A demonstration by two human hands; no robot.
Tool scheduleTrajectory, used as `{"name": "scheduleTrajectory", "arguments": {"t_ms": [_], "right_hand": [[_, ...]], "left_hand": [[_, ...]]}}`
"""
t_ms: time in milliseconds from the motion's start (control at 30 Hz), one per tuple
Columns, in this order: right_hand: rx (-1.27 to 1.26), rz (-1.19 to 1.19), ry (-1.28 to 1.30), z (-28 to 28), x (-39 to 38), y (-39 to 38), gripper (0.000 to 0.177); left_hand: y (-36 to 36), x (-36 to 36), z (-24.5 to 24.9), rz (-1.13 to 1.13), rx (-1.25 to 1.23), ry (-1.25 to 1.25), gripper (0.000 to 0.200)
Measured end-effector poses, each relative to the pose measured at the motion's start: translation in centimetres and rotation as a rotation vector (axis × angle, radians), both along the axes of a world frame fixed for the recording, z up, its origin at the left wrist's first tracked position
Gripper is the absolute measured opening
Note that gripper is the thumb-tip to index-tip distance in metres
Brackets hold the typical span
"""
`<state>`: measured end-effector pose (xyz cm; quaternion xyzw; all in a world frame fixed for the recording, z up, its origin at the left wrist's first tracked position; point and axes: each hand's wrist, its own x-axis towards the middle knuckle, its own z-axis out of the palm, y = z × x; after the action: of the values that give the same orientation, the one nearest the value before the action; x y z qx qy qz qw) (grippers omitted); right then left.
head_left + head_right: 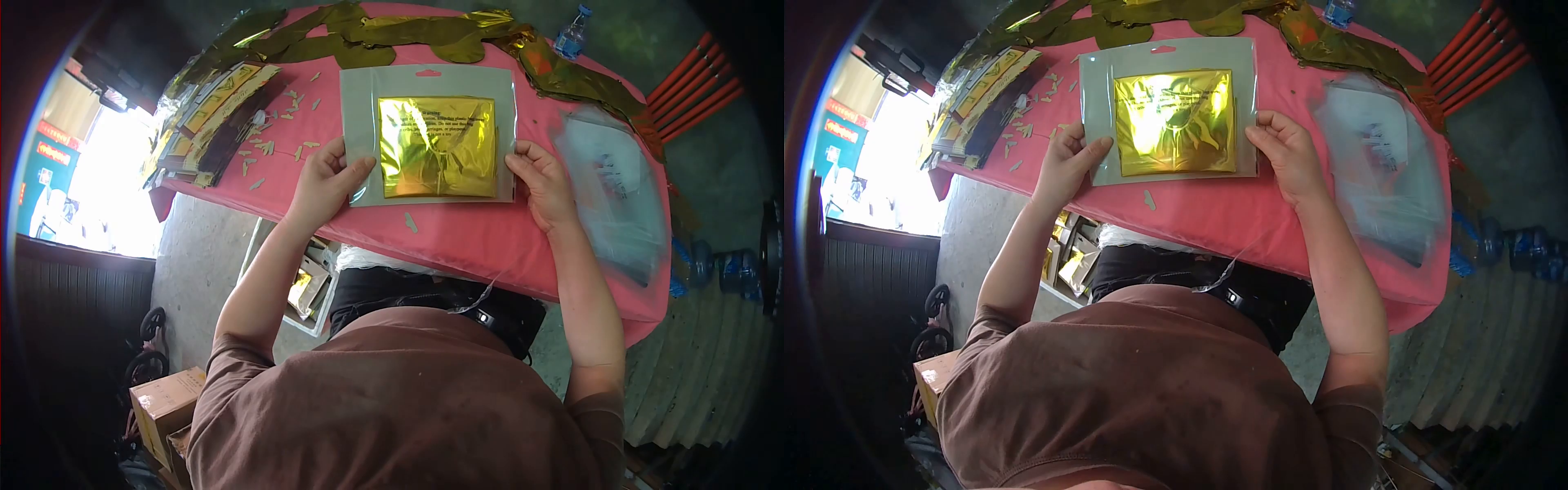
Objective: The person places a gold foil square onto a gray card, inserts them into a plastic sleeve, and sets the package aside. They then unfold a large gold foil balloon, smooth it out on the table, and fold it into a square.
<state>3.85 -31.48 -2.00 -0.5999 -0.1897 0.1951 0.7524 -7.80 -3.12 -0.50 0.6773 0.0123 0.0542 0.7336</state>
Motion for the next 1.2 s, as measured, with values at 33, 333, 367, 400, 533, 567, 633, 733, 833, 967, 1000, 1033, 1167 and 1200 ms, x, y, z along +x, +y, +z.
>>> {"name": "scheduleTrajectory", "arguments": {"t_ms": [33,333,367,400,533,567,633,733,833,967,1000,1033,1167,1200], "right_hand": [[0.001,0.001,-0.001,0.1,-0.1,0.0,0.017],[0.032,0.118,0.131,0.5,-0.1,-0.2,0.014],[0.085,0.078,0.126,0.4,-0.1,-0.1,0.016],[0.139,0.038,0.122,0.4,-0.1,0.0,0.017],[0.204,0.045,0.158,0.3,0.2,-0.2,0.017],[0.189,0.045,0.138,0.6,0.0,0.0,0.017],[0.172,0.050,0.120,0.7,-0.2,0.1,0.016],[0.185,0.080,0.150,0.7,-0.1,-0.1,0.016],[0.139,0.092,0.076,0.5,0.0,-0.4,0.017],[0.113,0.139,0.120,1.2,-0.8,0.1,0.018],[0.116,0.097,0.129,1.6,-1.2,0.4,0.018],[0.116,0.107,0.131,1.6,-1.2,0.4,0.018],[0.051,0.190,0.147,1.9,-1.1,-0.1,0.020],[0.029,0.197,0.138,2.0,-1.2,0.0,0.021]], "left_hand": [[0.0,0.0,0.0,0.011,-0.015,-0.007,0.027],[-0.2,-0.5,0.6,0.062,0.032,-0.012,0.026],[-0.1,-0.5,0.4,0.062,0.032,-0.012,0.026],[0.1,-0.4,-0.1,0.056,-0.041,-0.043,0.028],[-1.0,-0.9,0.9,-0.031,-0.197,-0.029,0.027],[-1.3,-1.0,0.7,-0.029,-0.197,-0.030,0.027],[-2.0,-0.9,-0.1,0.113,-0.083,0.009,0.026],[-2.9,-0.4,-0.3,0.104,-0.462,-0.044,0.025],[-3.2,-0.8,0.6,0.106,-0.545,-0.038,0.025],[-2.1,-1.5,-0.1,0.153,-0.465,-0.055,0.023],[-1.7,-1.8,-0.2,0.161,-0.448,-0.052,0.023],[-1.2,-2.3,-0.3,0.169,-0.431,-0.048,0.022],[2.5,-4.8,-0.4,0.172,-0.470,-0.005,0.021],[4.3,-5.5,-1.1,0.127,-0.518,-0.007,0.022]]}}
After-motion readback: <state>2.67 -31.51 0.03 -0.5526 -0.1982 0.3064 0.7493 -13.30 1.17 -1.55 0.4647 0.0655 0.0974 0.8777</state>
